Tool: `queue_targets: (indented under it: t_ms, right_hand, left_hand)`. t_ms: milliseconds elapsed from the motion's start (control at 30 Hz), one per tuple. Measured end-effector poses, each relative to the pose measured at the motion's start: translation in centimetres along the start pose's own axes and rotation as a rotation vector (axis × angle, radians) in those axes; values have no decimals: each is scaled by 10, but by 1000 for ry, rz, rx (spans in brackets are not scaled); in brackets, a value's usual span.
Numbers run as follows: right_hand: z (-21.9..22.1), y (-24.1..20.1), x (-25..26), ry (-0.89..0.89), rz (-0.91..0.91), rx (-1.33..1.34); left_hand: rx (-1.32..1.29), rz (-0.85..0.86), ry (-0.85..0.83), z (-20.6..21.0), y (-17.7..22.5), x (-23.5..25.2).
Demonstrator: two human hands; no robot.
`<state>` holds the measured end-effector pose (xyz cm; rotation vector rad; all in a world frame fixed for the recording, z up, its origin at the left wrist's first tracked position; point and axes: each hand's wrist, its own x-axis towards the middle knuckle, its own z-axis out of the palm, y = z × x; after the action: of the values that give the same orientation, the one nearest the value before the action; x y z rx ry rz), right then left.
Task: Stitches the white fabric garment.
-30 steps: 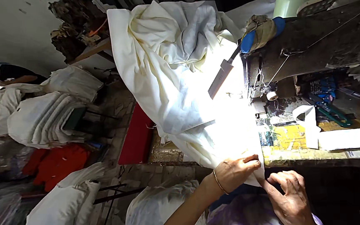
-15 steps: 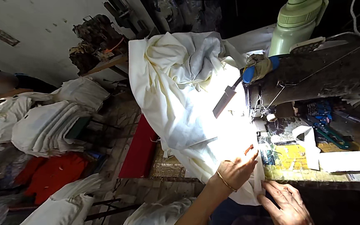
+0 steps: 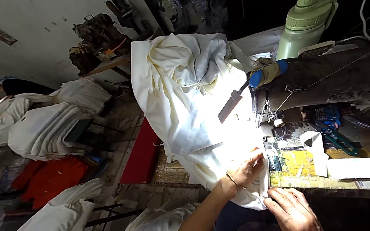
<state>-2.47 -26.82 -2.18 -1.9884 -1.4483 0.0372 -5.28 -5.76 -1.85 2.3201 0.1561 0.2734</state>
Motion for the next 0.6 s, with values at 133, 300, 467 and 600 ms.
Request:
queue_targets:
  t_ms: [133, 300, 467, 600]
  right_hand:
    - [-1, 0, 0, 10, -1, 4]
    - [-1, 0, 1, 14, 1, 12]
    - [0, 2, 0, 25, 9, 38]
    - [0, 4, 1, 27, 1, 46]
  left_hand:
    - [-58, 3, 29, 4, 0, 1]
    - [-52, -23, 91, 7, -5, -7]
    - [96, 94, 159, 9, -7, -13]
    - [234, 198, 60, 8, -5, -9]
